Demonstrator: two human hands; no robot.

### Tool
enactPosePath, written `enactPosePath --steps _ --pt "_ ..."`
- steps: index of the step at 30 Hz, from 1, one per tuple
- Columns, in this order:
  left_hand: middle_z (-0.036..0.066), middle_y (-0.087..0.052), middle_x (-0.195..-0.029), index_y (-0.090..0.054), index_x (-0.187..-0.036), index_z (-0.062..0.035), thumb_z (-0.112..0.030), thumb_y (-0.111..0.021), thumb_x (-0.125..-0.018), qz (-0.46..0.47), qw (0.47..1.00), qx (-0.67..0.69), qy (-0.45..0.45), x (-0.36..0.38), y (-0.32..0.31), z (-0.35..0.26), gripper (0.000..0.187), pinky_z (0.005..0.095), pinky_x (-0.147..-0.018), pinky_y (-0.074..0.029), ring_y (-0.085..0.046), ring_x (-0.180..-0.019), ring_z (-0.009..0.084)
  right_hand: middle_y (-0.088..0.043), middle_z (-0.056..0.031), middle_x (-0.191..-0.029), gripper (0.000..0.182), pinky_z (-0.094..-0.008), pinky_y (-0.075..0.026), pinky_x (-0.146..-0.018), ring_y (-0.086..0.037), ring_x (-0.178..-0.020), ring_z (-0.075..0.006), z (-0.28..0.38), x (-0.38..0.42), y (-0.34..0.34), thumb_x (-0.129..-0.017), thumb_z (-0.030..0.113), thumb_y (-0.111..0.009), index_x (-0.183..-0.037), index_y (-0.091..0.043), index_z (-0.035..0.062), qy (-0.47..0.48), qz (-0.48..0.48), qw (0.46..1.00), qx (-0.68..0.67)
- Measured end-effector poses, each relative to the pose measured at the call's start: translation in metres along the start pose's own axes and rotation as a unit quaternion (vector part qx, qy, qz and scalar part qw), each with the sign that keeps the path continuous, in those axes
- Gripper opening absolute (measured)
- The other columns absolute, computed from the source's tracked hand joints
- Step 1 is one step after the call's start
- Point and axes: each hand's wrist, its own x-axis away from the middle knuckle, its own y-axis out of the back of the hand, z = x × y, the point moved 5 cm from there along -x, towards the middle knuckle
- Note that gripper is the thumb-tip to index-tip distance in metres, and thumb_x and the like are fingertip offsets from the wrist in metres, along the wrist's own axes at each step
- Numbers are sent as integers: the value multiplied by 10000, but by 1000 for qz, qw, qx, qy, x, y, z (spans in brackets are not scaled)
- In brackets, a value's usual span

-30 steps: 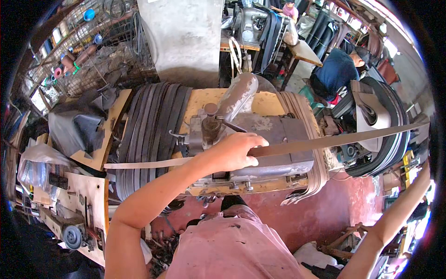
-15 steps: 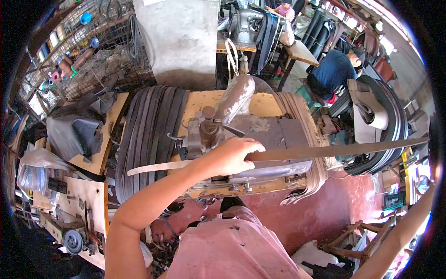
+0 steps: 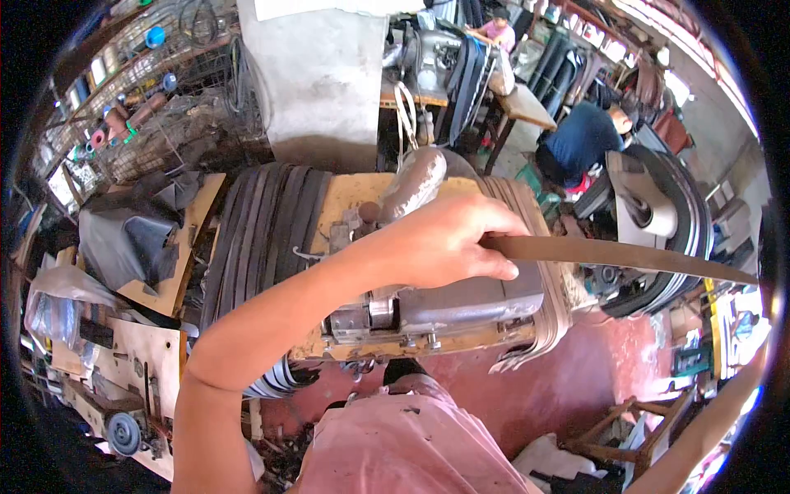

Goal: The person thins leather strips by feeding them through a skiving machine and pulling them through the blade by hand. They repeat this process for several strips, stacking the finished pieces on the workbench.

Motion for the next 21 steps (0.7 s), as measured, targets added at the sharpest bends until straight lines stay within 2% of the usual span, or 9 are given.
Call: enactPosePath --steps 1,2,3,6,9,11,17,19,21 --pt "107 -637 -991 -650 -1114 -13 -165 -757 -826 29 997 53 41 -6 3 -2 342 321 -721 -512 -616 -887 165 -632 30 -1068 305 -352 -451 -931 -578 -1005 -120 1 3 4 -965 391 -448 -1110 -606 175 2 -8 1000 10" --pt "65 -647 -933 -663 -1094 -19 -157 -746 -841 28 999 39 -10 -12 8 -5 300 281 -653 -495 -581 -820 95 -632 29 -1061 304 -352 -452 -929 -579 -998 -121 3 6 6 -964 393 -450 -1105 -605 174 3 -12 1000 18" --pt "65 -647 -933 -663 -1094 -19 -157 -746 -841 20 999 31 -14 -18 15 -14 300 281 -653 -495 -581 -820 95 -633 28 -1055 303 -351 -454 -926 -580 -991 -122 3 7 9 -963 396 -452 -1100 -604 173 3 -18 1000 23" --pt "29 -630 -742 -677 -1032 -8 -139 -729 -846 40 998 26 -38 -31 23 -41 234 268 -642 -445 -534 -690 75 -634 26 -1036 301 -351 -459 -917 -584 -971 -125 0 11 18 -959 403 -457 -1085 -601 172 3 -29 999 40" --pt "29 -648 -743 -695 -1004 -10 -150 -731 -845 26 999 18 -44 -41 33 -62 214 285 -640 -442 -556 -684 83 -635 24 -1018 299 -351 -464 -909 -587 -950 -127 -1 18 26 -956 411 -463 -1070 -599 170 -2 -35 998 53" --pt "12 -666 -724 -727 -951 -54 -173 -741 -841 -7 998 28 -49 -47 42 -79 163 269 -585 -418 -543 -626 80 -636 22 -1005 299 -351 -467 -903 -590 -936 -129 -3 20 27 -954 416 -466 -1060 -597 168 -3 -35 998 56" --pt "36 -677 -746 -716 -1037 2 -127 -721 -847 -45 993 68 -80 -66 72 -112 229 204 -507 -428 -558 -611 53 -639 17 -968 301 -350 -477 -886 -597 -895 -134 -6 25 33 -947 431 -477 -1030 -591 165 -1 -43 997 62" --pt "51 -655 -790 -669 -1102 74 -120 -708 -860 -54 981 137 -129 -80 90 -123 313 215 -542 -483 -574 -610 84 -640 16 -955 302 -350 -481 -880 -599 -881 -135 0 35 42 -945 435 -481 -1020 -589 163 2 -48 997 60" --pt "36 -626 -769 -658 -1128 74 -152 -681 -893 -59 983 125 -124 -87 102 -136 327 231 -594 -497 -591 -667 99 -641 14 -943 304 -350 -484 -874 -602 -867 -137 8 44 50 -943 440 -484 -1010 -587 162 11 -49 997 54"
